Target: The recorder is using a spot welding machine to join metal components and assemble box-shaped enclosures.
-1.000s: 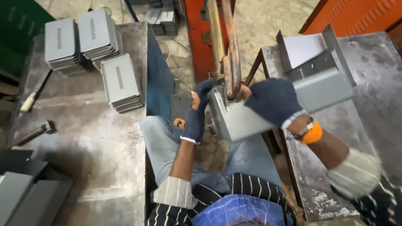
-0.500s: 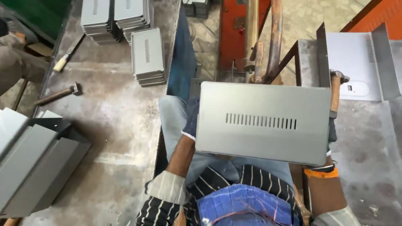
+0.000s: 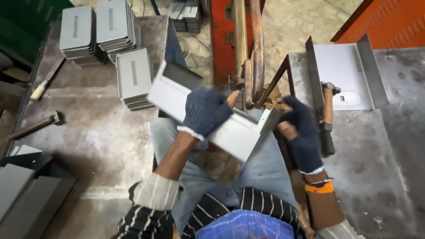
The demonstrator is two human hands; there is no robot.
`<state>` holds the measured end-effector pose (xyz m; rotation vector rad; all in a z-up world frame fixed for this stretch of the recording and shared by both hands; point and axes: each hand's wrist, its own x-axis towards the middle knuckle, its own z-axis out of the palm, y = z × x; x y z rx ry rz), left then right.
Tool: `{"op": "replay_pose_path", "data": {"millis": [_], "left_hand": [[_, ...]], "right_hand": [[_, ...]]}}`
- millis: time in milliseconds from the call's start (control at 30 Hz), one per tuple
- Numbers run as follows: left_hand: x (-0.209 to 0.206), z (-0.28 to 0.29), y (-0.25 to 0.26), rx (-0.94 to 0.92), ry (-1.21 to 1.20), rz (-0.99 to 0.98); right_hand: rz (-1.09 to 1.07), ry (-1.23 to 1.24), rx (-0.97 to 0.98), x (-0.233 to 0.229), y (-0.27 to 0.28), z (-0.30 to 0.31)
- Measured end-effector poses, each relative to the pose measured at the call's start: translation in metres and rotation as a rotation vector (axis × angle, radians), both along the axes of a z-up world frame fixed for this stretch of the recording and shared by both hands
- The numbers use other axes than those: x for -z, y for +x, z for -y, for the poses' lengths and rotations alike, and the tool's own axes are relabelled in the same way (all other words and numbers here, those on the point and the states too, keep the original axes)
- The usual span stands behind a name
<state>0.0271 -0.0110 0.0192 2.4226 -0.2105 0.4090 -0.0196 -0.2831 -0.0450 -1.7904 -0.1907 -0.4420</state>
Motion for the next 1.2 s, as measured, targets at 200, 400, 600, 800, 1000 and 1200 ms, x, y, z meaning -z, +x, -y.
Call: {"op": "replay_pose_path", "data": {"millis": [200,400,600,800,1000,1200], "left_hand": [[-0.032,0.001,0.057,0.124,0.265,0.139],[-0.034,-0.002,0.077,0.174,0.362,0.009],[-0.021,-0.009,0.077,0.134,0.338,0.069],[-0.028,-0.009,0.075,0.08,0.354,0.049],[-0.031,-0.004,0.081,0.109,0.376,-0.125],[-0.027,-0.004,0.085,0.157,0.353,-0.064]], "right_hand": [[-0.172,0.278,-0.523,-0.019,0.041,-0.041],[-0.109,0.328,-0.585,-0.012,0.06,-0.048],[-0.249,0.19,-0.433,-0.005,0.061,-0.044],[-0.24,0.325,-0.483,-0.021,0.054,-0.054],[-0.208,0.259,-0.422,-0.017,0.054,-0.053],[-0.242,0.182,-0.327,-0.017,0.054,-0.054]]}}
